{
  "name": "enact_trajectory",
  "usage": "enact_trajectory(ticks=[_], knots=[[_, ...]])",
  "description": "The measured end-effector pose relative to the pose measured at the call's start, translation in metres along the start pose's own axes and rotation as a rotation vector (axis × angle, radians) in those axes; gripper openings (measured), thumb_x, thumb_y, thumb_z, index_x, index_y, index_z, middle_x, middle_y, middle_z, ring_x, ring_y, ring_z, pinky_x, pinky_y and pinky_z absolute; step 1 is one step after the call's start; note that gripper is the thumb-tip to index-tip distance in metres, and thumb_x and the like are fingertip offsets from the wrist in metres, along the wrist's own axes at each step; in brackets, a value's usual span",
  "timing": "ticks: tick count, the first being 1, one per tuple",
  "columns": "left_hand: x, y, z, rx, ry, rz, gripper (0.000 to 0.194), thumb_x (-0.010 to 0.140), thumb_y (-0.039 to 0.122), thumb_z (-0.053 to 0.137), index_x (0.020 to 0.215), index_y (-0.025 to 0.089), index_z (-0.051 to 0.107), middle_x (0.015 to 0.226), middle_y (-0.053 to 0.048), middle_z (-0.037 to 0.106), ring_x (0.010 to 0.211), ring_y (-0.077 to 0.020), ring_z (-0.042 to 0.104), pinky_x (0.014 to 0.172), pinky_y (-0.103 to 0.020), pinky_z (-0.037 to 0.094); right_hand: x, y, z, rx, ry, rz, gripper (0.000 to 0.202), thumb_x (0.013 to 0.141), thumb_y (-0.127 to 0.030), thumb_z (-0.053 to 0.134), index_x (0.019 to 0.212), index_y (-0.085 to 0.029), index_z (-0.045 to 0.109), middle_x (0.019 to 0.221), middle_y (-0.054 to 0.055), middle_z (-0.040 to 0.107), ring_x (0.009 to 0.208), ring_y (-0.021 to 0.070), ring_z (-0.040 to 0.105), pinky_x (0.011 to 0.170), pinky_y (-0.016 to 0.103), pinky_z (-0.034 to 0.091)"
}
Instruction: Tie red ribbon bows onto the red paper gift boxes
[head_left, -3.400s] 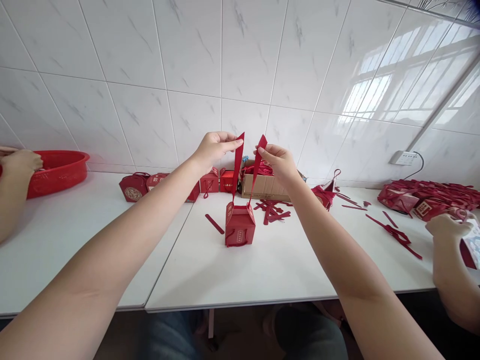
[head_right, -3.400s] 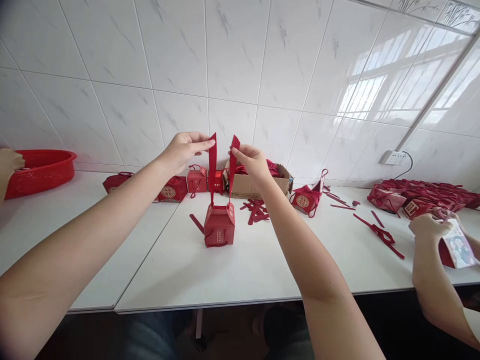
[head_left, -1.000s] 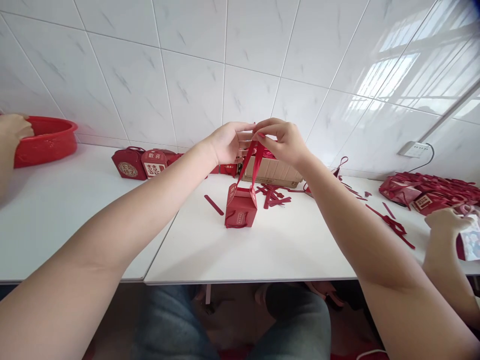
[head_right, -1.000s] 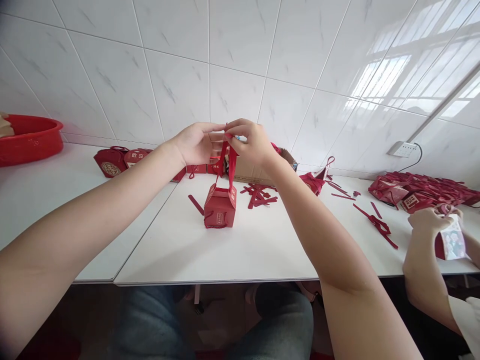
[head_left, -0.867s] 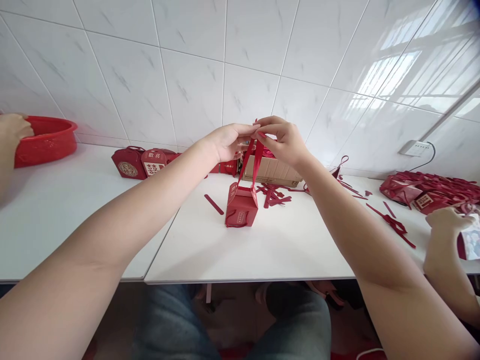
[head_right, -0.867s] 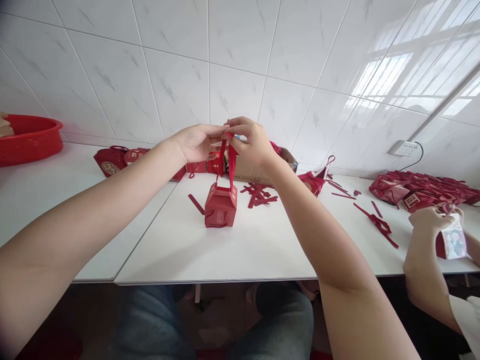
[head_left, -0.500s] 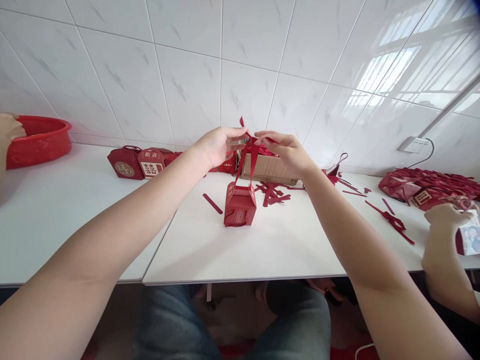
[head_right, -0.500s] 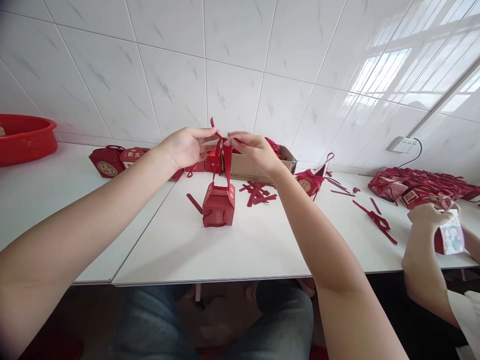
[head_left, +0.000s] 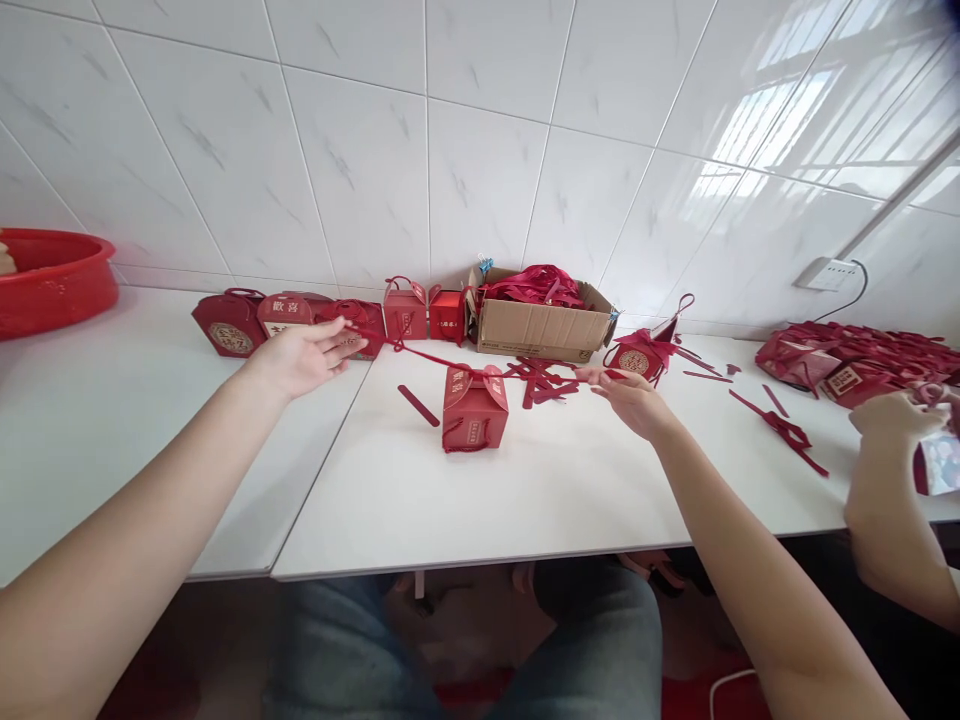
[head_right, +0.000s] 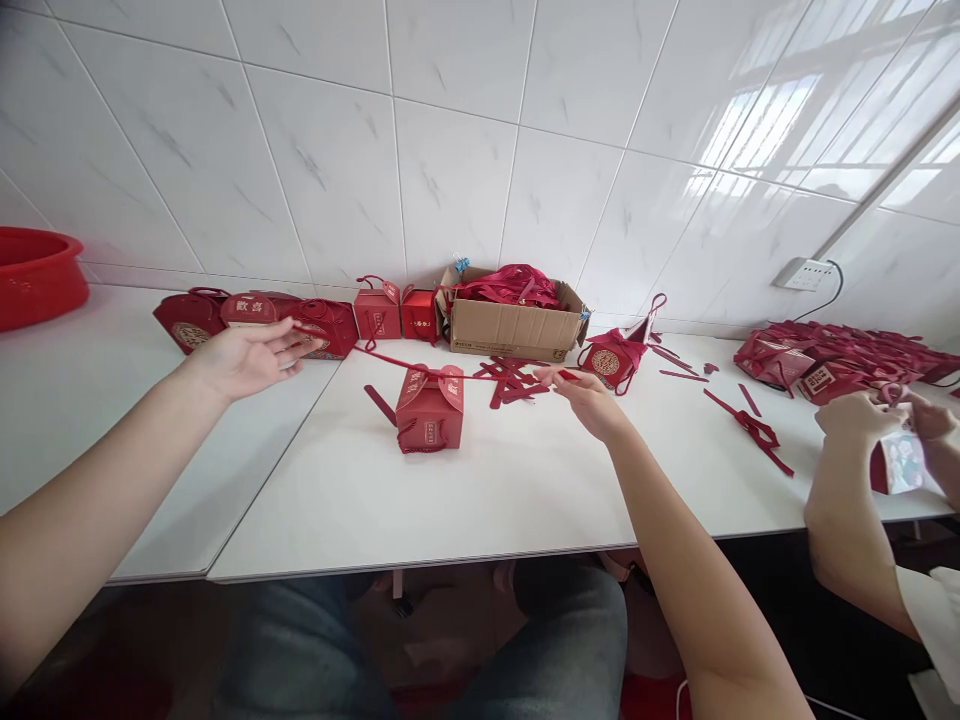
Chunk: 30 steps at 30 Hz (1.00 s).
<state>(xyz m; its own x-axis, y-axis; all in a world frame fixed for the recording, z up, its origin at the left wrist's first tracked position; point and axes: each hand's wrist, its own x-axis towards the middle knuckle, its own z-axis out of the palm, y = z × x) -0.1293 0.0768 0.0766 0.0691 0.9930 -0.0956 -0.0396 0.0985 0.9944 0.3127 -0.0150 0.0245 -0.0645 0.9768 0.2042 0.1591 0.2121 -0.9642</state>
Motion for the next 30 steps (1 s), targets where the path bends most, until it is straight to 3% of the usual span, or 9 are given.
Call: enact_trajectory(ticks=[3,7,15,19,22,24,27,28,30], knots=[[0.002,-0.026,-0.016,0.09,0.072,-0.055,0.04,0.061,0.054,0.079,0.074,0.024,0.057,0.088,0.005,0.07,0.103,-0.0203,0.061,0.075,-0.031,0.043,-0.014,0.019,-0.01,-0.016,-0.016,0.088,0.026,0.076,-0.05,0.069,0.083,-0.024,0.07,0.123,0.008,0.065,0.126,0.0275,0.05,0.104,0.041,0.036],[0.002,-0.048,-0.016,0.232,0.145,-0.057,0.048,0.049,0.059,0.082,0.07,0.022,0.059,0.075,0.003,0.068,0.094,-0.0233,0.063,0.07,-0.03,0.039,-0.019,0.032,-0.01,-0.018,-0.061,0.179,0.031,0.076,-0.053,0.068,0.081,-0.022,0.071,0.125,0.009,0.064,0.125,0.0284,0.051,0.106,0.044,0.033],[-0.006,-0.053,-0.009,0.727,0.272,0.091,0.017,0.057,0.04,0.071,0.059,0.024,0.063,0.06,0.003,0.062,0.08,-0.0251,0.055,0.071,-0.032,0.035,-0.015,0.027,-0.006,-0.094,-0.099,0.309,0.034,0.076,-0.053,0.067,0.09,-0.024,0.075,0.127,0.01,0.064,0.124,0.0306,0.053,0.106,0.047,0.035],[-0.005,-0.052,-0.006,0.912,0.333,0.107,0.013,0.06,0.038,0.064,0.061,0.026,0.061,0.059,0.001,0.059,0.078,-0.0287,0.055,0.069,-0.034,0.036,-0.013,0.023,-0.005,-0.133,-0.094,0.324,0.031,0.073,-0.05,0.069,0.087,-0.024,0.077,0.121,0.009,0.067,0.122,0.0316,0.054,0.107,0.047,0.034],[-0.002,-0.054,-0.004,0.988,0.323,0.114,0.015,0.06,0.038,0.065,0.062,0.025,0.06,0.067,-0.002,0.059,0.08,-0.0323,0.058,0.069,-0.037,0.039,-0.013,0.02,-0.005,-0.13,-0.089,0.339,0.031,0.075,-0.05,0.068,0.086,-0.023,0.076,0.12,0.01,0.067,0.123,0.0307,0.054,0.109,0.047,0.034],[-0.001,-0.054,0.002,1.013,0.344,0.151,0.022,0.06,0.036,0.067,0.075,0.023,0.06,0.087,-0.006,0.064,0.095,-0.0366,0.058,0.076,-0.042,0.042,-0.011,0.018,-0.005,-0.106,-0.086,0.355,0.033,0.075,-0.05,0.068,0.094,-0.024,0.075,0.124,0.009,0.065,0.123,0.0298,0.055,0.108,0.047,0.036],[-0.006,-0.052,0.021,1.02,0.4,0.37,0.045,0.067,0.034,0.065,0.108,0.021,0.052,0.128,-0.014,0.053,0.128,-0.0381,0.04,0.099,-0.05,0.037,-0.002,0.008,0.0,-0.105,0.083,0.289,0.052,0.074,-0.048,0.071,0.122,-0.03,0.062,0.133,0.008,0.058,0.124,0.0277,0.054,0.105,0.048,0.04],[-0.009,-0.05,0.031,1.003,0.38,0.492,0.045,0.071,0.034,0.062,0.113,0.02,0.051,0.132,-0.014,0.05,0.131,-0.0362,0.037,0.104,-0.051,0.033,0.003,0.004,0.005,-0.117,0.164,0.224,0.058,0.074,-0.048,0.072,0.128,-0.032,0.057,0.135,0.008,0.056,0.125,0.027,0.052,0.105,0.048,0.041],[-0.016,-0.048,0.056,0.908,0.228,0.634,0.034,0.076,0.037,0.059,0.106,0.023,0.057,0.124,-0.011,0.057,0.122,-0.0315,0.049,0.104,-0.049,0.037,0.015,-0.006,0.021,-0.137,0.229,0.058,0.06,0.073,-0.047,0.073,0.128,-0.031,0.055,0.139,0.007,0.053,0.127,0.0262,0.05,0.104,0.045,0.042]])
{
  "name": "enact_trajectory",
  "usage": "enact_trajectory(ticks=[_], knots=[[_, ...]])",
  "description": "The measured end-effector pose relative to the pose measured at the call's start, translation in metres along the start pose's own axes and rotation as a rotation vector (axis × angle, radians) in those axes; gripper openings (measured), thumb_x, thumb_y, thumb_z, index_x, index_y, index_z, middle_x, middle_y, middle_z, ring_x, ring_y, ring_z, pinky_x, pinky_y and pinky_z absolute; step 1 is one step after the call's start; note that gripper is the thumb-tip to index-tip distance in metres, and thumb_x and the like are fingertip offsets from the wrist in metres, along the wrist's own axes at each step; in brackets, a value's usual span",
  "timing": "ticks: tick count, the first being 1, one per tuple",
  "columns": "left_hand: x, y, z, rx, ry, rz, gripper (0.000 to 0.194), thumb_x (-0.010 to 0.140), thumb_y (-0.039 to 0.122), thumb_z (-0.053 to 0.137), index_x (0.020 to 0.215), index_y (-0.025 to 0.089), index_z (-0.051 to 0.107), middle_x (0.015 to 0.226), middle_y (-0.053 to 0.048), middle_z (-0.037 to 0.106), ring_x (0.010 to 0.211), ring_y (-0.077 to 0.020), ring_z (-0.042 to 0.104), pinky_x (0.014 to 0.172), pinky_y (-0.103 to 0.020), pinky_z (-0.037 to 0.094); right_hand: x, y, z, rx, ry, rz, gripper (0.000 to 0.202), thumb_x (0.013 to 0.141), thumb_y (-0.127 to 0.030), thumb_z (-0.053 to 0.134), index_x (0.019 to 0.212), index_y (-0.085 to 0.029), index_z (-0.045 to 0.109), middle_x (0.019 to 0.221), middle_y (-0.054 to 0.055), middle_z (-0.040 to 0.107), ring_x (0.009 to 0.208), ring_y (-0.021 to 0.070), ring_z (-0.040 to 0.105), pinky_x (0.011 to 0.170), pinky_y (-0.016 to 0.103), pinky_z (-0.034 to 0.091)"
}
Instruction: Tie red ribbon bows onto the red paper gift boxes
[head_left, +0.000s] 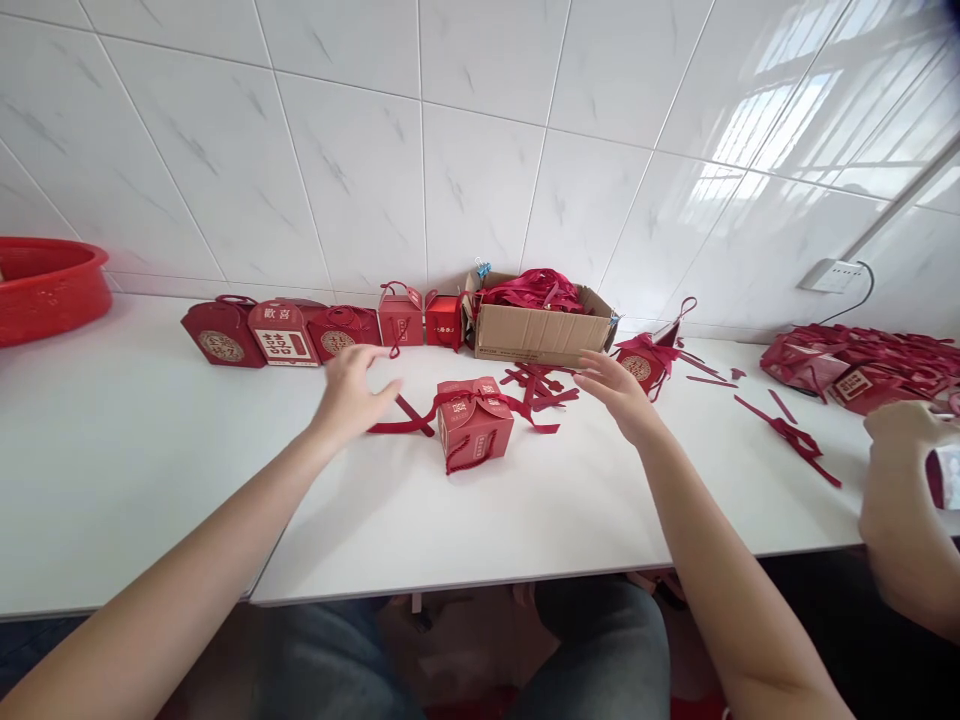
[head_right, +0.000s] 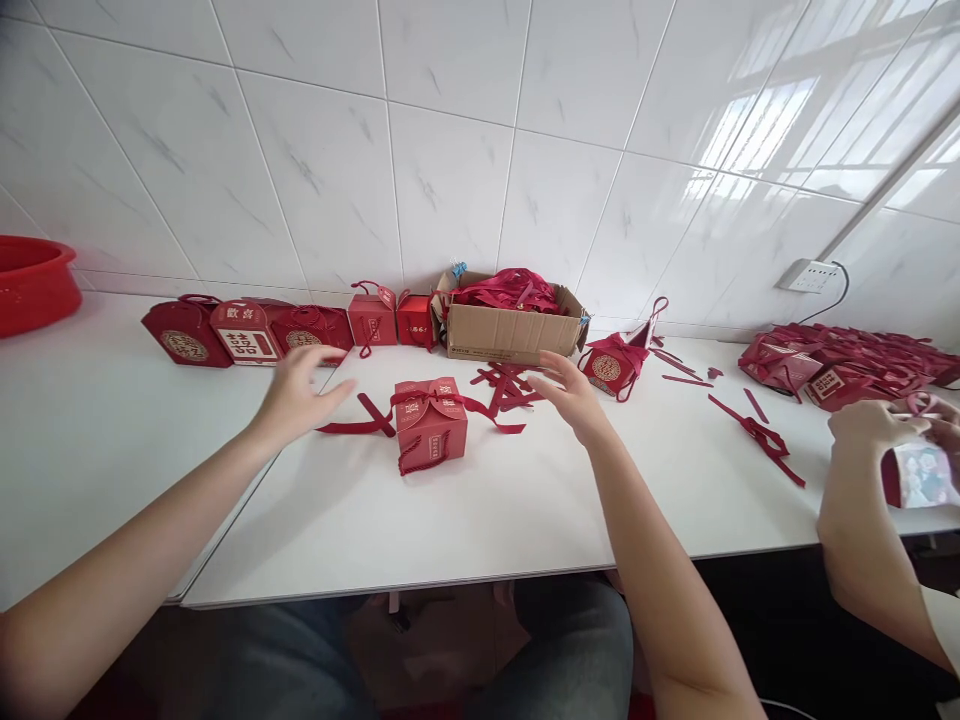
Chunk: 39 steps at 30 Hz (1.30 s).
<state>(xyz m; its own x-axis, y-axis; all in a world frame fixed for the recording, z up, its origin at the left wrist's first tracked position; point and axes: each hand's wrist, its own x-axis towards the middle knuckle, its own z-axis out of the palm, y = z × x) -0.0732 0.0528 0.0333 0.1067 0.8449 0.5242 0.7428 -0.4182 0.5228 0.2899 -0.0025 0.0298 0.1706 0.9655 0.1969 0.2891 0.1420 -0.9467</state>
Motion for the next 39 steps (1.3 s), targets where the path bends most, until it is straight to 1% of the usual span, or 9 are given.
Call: enact_trajectory(ticks=[2,5,8,11,20,28,32,35,39], knots=[[-0.003,0.023,0.012,-0.149,-0.137,0.04,0.03,0.076,0.044,0.06,0.099,0.025,0.063,0.127,-0.009,0.057,0.122,-0.0304,0.05,0.102,-0.046,0.042,0.007,-0.012,0.024,0.031,-0.139,-0.129,0.053,0.074,-0.046,0.072,0.123,-0.029,0.06,0.137,0.007,0.055,0.126,0.0262,0.051,0.102,0.043,0.045],[-0.008,0.045,0.031,-0.263,-0.245,0.02,0.03,0.076,0.044,0.06,0.099,0.026,0.065,0.129,-0.009,0.057,0.122,-0.0301,0.052,0.102,-0.047,0.043,0.015,-0.018,0.061,-0.008,-0.381,-0.267,0.062,0.072,-0.042,0.075,0.13,-0.032,0.056,0.142,0.005,0.051,0.124,0.0253,0.053,0.107,0.045,0.041],[-0.013,0.048,0.044,-0.362,-0.264,-0.032,0.028,0.076,0.042,0.06,0.098,0.025,0.066,0.124,-0.009,0.059,0.119,-0.0289,0.055,0.098,-0.045,0.047,0.018,-0.009,0.085,-0.016,-0.481,-0.296,0.063,0.075,-0.043,0.073,0.134,-0.034,0.052,0.144,0.003,0.049,0.132,0.0239,0.046,0.114,0.046,0.033],[-0.018,0.044,0.051,-0.42,-0.257,-0.029,0.026,0.078,0.04,0.058,0.099,0.026,0.066,0.122,-0.009,0.06,0.117,-0.0272,0.056,0.1,-0.043,0.047,0.018,0.006,0.091,0.007,-0.517,-0.287,0.063,0.075,-0.042,0.074,0.134,-0.032,0.053,0.142,0.005,0.051,0.134,0.0237,0.045,0.115,0.045,0.032],[-0.025,0.045,0.054,-0.433,-0.255,-0.013,0.02,0.079,0.034,0.06,0.098,0.027,0.064,0.126,-0.006,0.058,0.127,-0.0256,0.05,0.11,-0.043,0.037,0.007,0.012,0.091,-0.022,-0.432,-0.368,0.045,0.072,-0.042,0.077,0.115,-0.029,0.068,0.14,0.009,0.052,0.131,0.0277,0.048,0.109,0.044,0.04],[-0.031,0.038,0.062,-0.561,-0.198,-0.159,0.025,0.082,0.041,0.06,0.098,0.022,0.053,0.138,-0.012,0.05,0.127,-0.0264,0.05,0.102,-0.042,0.043,0.008,0.019,0.093,-0.112,-0.342,-0.414,0.033,0.09,-0.05,0.054,0.107,-0.03,0.074,0.137,0.009,0.049,0.129,0.027,0.045,0.109,0.047,0.037],[-0.03,0.035,0.064,-0.583,-0.15,-0.228,0.029,0.08,0.045,0.059,0.091,0.021,0.047,0.126,-0.012,0.054,0.117,-0.0257,0.056,0.089,-0.038,0.048,0.009,0.025,0.095,-0.121,-0.26,-0.436,0.031,0.088,-0.047,0.058,0.106,-0.028,0.074,0.121,0.01,0.049,0.107,0.0219,0.053,0.098,0.043,0.045],[-0.029,0.034,0.062,-0.463,-0.135,-0.313,0.034,0.079,0.05,0.06,0.09,0.022,0.045,0.103,-0.007,0.059,0.094,-0.0218,0.06,0.076,-0.033,0.048,0.009,0.025,0.097,-0.111,-0.215,-0.407,0.028,0.086,-0.042,0.062,0.105,-0.027,0.074,0.107,0.008,0.049,0.095,0.0181,0.054,0.082,0.034,0.051],[-0.029,0.033,0.056,-0.41,-0.251,-0.383,0.041,0.082,0.061,0.053,0.078,0.021,0.046,0.072,0.002,0.054,0.066,-0.0153,0.052,0.065,-0.029,0.041,0.008,0.022,0.096,-0.087,-0.212,-0.311,0.034,0.081,-0.04,0.068,0.111,-0.025,0.066,0.097,0.003,0.047,0.067,0.0094,0.046,0.063,0.027,0.046]])
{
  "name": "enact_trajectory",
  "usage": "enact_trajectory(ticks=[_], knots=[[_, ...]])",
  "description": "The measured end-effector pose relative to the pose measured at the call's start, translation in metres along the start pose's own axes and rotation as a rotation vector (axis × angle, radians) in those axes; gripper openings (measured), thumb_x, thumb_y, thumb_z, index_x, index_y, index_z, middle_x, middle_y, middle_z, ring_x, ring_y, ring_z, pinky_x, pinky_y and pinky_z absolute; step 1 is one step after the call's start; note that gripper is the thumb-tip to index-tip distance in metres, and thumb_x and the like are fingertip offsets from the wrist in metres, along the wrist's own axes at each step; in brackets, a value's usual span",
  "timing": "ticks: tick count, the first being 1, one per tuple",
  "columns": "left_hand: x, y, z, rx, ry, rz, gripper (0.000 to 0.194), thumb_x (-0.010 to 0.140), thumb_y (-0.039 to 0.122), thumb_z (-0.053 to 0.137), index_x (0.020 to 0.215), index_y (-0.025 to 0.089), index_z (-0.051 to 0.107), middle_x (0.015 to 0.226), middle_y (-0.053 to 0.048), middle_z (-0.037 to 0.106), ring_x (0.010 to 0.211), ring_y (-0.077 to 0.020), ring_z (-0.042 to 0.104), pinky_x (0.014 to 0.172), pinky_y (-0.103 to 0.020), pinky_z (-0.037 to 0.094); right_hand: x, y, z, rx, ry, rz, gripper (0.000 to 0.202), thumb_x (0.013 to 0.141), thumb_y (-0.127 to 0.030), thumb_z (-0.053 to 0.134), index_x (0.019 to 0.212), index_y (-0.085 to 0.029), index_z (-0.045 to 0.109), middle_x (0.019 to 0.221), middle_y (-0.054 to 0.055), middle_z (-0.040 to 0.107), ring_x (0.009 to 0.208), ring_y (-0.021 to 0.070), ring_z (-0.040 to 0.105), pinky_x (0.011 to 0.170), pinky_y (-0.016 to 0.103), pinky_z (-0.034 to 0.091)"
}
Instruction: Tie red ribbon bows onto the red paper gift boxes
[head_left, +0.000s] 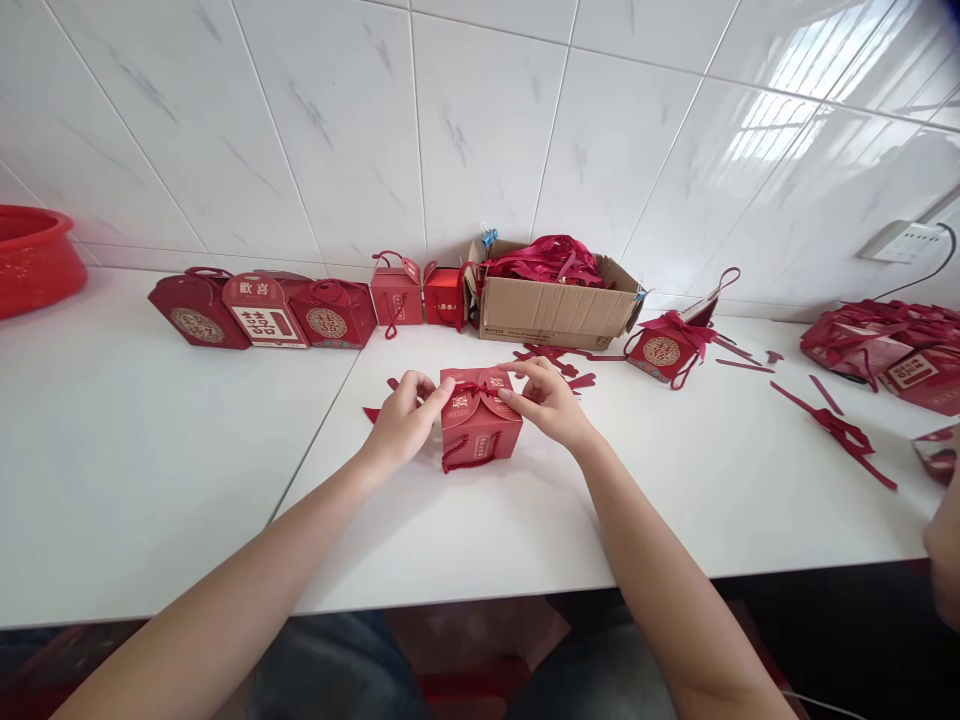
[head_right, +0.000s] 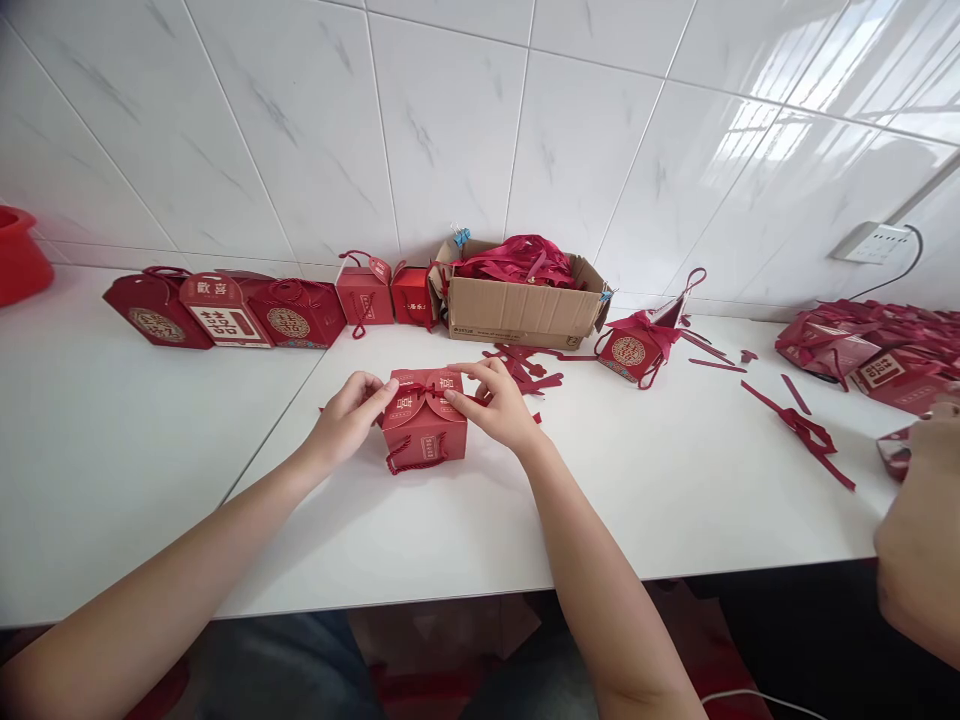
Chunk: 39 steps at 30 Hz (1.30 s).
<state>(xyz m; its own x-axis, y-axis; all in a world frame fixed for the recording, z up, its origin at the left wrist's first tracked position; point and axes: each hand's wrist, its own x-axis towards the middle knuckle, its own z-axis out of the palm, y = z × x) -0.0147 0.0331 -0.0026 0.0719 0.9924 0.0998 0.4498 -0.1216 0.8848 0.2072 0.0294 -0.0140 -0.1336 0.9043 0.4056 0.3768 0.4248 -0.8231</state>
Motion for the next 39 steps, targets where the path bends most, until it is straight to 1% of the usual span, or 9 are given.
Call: enact_trajectory(ticks=[3,6,10,13,19,26,30,34,39], knots=[[0.0,0.002,-0.003,-0.098,-0.081,-0.014,0.049,0.082,0.065,0.049,0.063,0.02,0.044,0.062,0.002,0.048,0.061,-0.0144,0.048,0.059,-0.028,0.039,-0.001,-0.002,-0.002,0.052,-0.007,0.076,0.036,0.078,-0.042,0.07,0.105,-0.023,0.06,0.091,-0.001,0.045,0.055,0.0052,0.036,0.05,0.024,0.035],[0.001,0.003,-0.004,-0.186,-0.117,-0.015,0.047,0.078,0.059,0.058,0.057,0.019,0.043,0.061,0.002,0.044,0.059,-0.013,0.044,0.055,-0.025,0.037,-0.001,-0.004,-0.003,0.121,-0.02,0.125,0.033,0.077,-0.045,0.071,0.093,-0.021,0.054,0.083,-0.003,0.044,0.05,0.004,0.029,0.047,0.023,0.026],[0.002,0.004,-0.007,-0.212,-0.127,-0.033,0.042,0.077,0.051,0.06,0.057,0.018,0.045,0.065,0.002,0.043,0.06,-0.011,0.043,0.052,-0.023,0.034,0.0,-0.002,-0.001,0.153,-0.012,0.125,0.035,0.082,-0.052,0.063,0.079,-0.019,0.051,0.074,-0.003,0.049,0.054,0.0066,0.033,0.05,0.024,0.028],[0.002,0.006,-0.009,-0.212,-0.141,-0.031,0.039,0.077,0.05,0.06,0.058,0.018,0.047,0.066,0.001,0.047,0.061,-0.0114,0.045,0.053,-0.023,0.036,0.002,0.0,0.001,0.103,0.044,0.125,0.039,0.084,-0.054,0.058,0.071,-0.019,0.049,0.064,-0.003,0.046,0.055,0.0087,0.036,0.052,0.024,0.029],[0.0,0.011,-0.016,-0.169,-0.126,0.032,0.034,0.077,0.048,0.059,0.062,0.018,0.053,0.066,0.0,0.052,0.06,-0.0124,0.048,0.053,-0.024,0.039,0.003,0.001,0.002,-0.115,0.184,0.055,0.04,0.085,-0.046,0.056,0.059,-0.019,0.041,0.052,-0.005,0.037,0.051,0.0087,0.03,0.049,0.025,0.026],[0.004,0.011,-0.025,-0.04,-0.133,0.074,0.034,0.079,0.05,0.058,0.068,0.017,0.056,0.071,-0.001,0.063,0.059,-0.0141,0.054,0.058,-0.027,0.039,0.002,-0.001,-0.001,-0.252,0.26,-0.04,0.042,0.082,-0.043,0.059,0.055,-0.02,0.036,0.05,-0.005,0.035,0.05,0.0087,0.029,0.05,0.025,0.026],[0.002,0.011,-0.025,-0.052,-0.136,0.064,0.037,0.08,0.053,0.057,0.07,0.017,0.058,0.068,-0.001,0.062,0.059,-0.0142,0.053,0.058,-0.027,0.039,0.001,-0.003,-0.004,-0.177,0.158,0.026,0.048,0.085,-0.053,0.054,0.056,-0.02,0.035,0.052,-0.005,0.033,0.052,0.0089,0.028,0.05,0.026,0.024],[0.001,0.01,-0.022,-0.142,-0.146,0.049,0.04,0.077,0.056,0.06,0.069,0.016,0.056,0.089,-0.005,0.067,0.064,-0.0143,0.056,0.059,-0.027,0.044,0.001,-0.007,-0.012,-0.073,-0.102,0.222,0.059,0.087,-0.067,0.041,0.053,-0.018,0.036,0.052,-0.003,0.035,0.052,0.0085,0.031,0.05,0.025,0.024],[0.001,0.01,-0.02,-0.147,-0.144,0.058,0.041,0.078,0.052,0.06,0.061,0.016,0.05,0.099,-0.005,0.065,0.065,-0.0125,0.056,0.06,-0.027,0.045,-0.001,-0.015,-0.029,0.14,-0.308,0.316,0.052,0.08,-0.063,0.058,0.058,-0.017,0.046,0.055,-0.004,0.042,0.048,0.0065,0.031,0.045,0.023,0.022]])
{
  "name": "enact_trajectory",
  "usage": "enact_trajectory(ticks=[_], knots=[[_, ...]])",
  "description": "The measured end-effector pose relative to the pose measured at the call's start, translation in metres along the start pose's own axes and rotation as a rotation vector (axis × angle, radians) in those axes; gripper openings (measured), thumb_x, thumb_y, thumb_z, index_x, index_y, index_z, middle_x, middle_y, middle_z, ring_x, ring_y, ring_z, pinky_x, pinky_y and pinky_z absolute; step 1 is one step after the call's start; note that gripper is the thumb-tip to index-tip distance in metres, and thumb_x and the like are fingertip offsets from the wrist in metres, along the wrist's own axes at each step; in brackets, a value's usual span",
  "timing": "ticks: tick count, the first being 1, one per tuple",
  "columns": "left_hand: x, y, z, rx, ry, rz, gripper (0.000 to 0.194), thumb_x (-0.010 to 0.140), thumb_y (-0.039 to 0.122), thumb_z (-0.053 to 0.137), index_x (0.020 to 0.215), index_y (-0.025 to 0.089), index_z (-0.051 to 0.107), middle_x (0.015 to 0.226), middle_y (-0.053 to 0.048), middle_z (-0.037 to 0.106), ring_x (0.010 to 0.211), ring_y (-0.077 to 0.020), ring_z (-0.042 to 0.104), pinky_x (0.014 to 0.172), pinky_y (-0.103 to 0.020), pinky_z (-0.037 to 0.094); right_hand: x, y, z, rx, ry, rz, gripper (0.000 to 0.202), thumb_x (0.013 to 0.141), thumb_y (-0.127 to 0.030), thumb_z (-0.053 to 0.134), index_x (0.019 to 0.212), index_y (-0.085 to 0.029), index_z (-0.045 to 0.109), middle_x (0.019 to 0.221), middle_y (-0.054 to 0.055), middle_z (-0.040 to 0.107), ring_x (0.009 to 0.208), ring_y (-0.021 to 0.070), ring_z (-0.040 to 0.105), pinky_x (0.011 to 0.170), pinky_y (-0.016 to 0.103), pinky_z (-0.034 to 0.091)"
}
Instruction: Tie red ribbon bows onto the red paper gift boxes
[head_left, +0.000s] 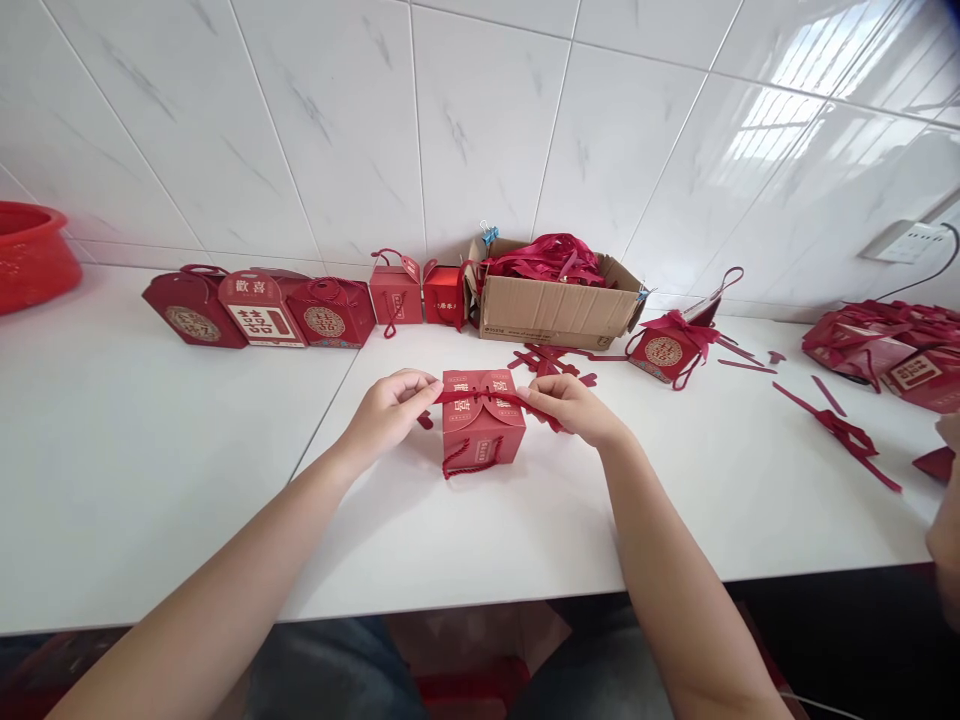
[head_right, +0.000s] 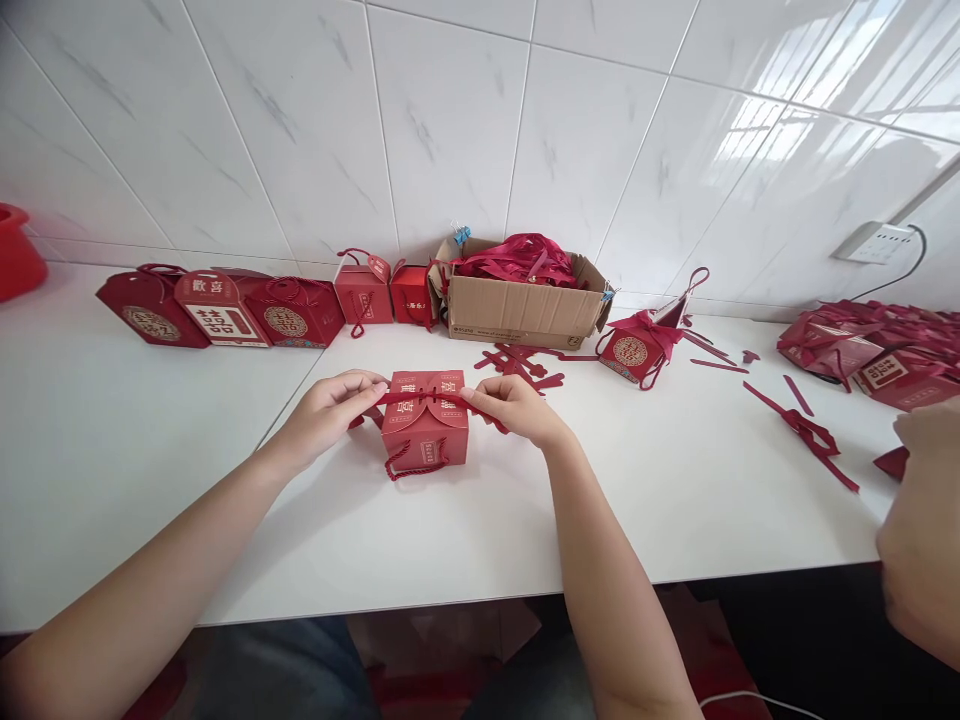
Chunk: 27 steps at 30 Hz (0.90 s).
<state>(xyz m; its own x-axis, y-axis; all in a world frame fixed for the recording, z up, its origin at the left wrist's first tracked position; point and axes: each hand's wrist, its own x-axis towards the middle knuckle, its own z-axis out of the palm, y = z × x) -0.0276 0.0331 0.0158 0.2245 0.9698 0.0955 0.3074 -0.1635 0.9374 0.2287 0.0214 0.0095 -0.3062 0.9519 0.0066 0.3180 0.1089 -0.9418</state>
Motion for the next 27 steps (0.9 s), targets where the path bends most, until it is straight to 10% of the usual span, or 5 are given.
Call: enact_trajectory(ticks=[13,27], knots=[[0.0,-0.003,0.004,0.076,0.013,0.067,0.042,0.08,0.051,0.057,0.057,0.017,0.045,0.099,-0.006,0.062,0.067,-0.0129,0.054,0.06,-0.026,0.045,-0.008,-0.006,-0.009,0.127,-0.144,-0.014,0.034,0.069,-0.044,0.079,0.079,-0.016,0.062,0.069,0.0,0.06,0.063,0.0102,0.054,0.059,0.025,0.043],[-0.001,-0.004,0.005,0.131,-0.001,0.098,0.039,0.079,0.044,0.055,0.052,0.018,0.044,0.101,-0.008,0.064,0.09,-0.022,0.06,0.078,-0.033,0.045,-0.017,-0.012,-0.012,0.192,-0.268,-0.041,0.02,0.076,-0.035,0.074,0.08,-0.016,0.071,0.062,-0.001,0.057,0.056,0.0081,0.048,0.053,0.024,0.04]])
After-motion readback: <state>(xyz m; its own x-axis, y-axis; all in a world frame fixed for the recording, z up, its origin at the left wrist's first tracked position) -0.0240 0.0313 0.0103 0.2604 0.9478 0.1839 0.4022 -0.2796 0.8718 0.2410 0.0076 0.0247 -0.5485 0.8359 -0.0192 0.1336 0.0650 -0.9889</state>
